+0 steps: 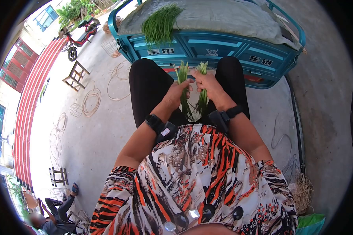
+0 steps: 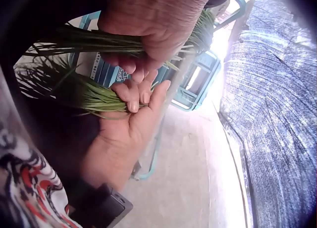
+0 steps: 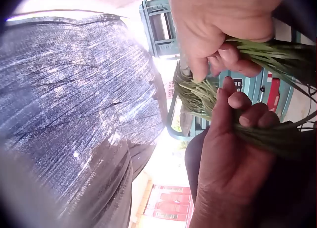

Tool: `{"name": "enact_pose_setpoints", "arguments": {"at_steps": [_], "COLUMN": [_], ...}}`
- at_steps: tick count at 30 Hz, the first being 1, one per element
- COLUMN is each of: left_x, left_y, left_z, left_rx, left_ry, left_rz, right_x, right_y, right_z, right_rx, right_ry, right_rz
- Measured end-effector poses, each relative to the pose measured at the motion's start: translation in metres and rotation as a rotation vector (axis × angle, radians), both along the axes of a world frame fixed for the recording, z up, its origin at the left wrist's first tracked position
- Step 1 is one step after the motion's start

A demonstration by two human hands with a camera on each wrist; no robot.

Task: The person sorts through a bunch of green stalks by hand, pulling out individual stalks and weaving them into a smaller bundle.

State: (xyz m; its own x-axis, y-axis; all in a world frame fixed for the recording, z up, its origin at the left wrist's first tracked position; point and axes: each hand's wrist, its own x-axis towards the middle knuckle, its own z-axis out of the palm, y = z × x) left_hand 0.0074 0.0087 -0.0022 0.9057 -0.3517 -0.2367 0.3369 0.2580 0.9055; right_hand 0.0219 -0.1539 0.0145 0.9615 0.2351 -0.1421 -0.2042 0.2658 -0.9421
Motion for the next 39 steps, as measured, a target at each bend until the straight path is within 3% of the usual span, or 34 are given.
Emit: {"name": "enact_pose_setpoints", "arguments": {"at_steps": [8, 14, 25, 28, 34, 37, 39], "left_x": [-0.003, -0.005, -0.003, -0.003, -0.004, -0.001, -0.003], "left_y": [-0.003, -0.001, -0.002, -0.001, -0.004, -0.002, -0.003], "left_z": [0.001, 0.005, 0.002, 0.001, 0.002, -0.005, -0.004], "left_rx": [0.115, 0.011, 0.031, 0.006, -0.061, -0.052, -0.013], "left_ry": [-0.060, 0.011, -0.035, -0.011, 0.034, -0.022, -0.054], "left_rz": [-0.025, 0.073, 0.040, 0.038, 0.103, 0.041, 0.002], "right_x": [-0.005, 0.000, 0.002, -0.002, 0.004, -0.001, -0.003], "right_y": [0.004, 0.002, 0.003, 0.003, 0.008, 0.005, 0.003], "right_z": [0.001, -0.004, -0.004, -0.001, -0.004, 0.000, 0.002], "right_rx": [-0.044, 0.056, 0.019, 0.123, 0.152, 0.231, 0.097], "right_ry": [-0.044, 0.047, 0.029, 0.057, -0.063, -0.059, -0.058], "right_rz": [-0.004, -0.020, 0.048, 0.039, -0.267, -0.142, -0.090]}}
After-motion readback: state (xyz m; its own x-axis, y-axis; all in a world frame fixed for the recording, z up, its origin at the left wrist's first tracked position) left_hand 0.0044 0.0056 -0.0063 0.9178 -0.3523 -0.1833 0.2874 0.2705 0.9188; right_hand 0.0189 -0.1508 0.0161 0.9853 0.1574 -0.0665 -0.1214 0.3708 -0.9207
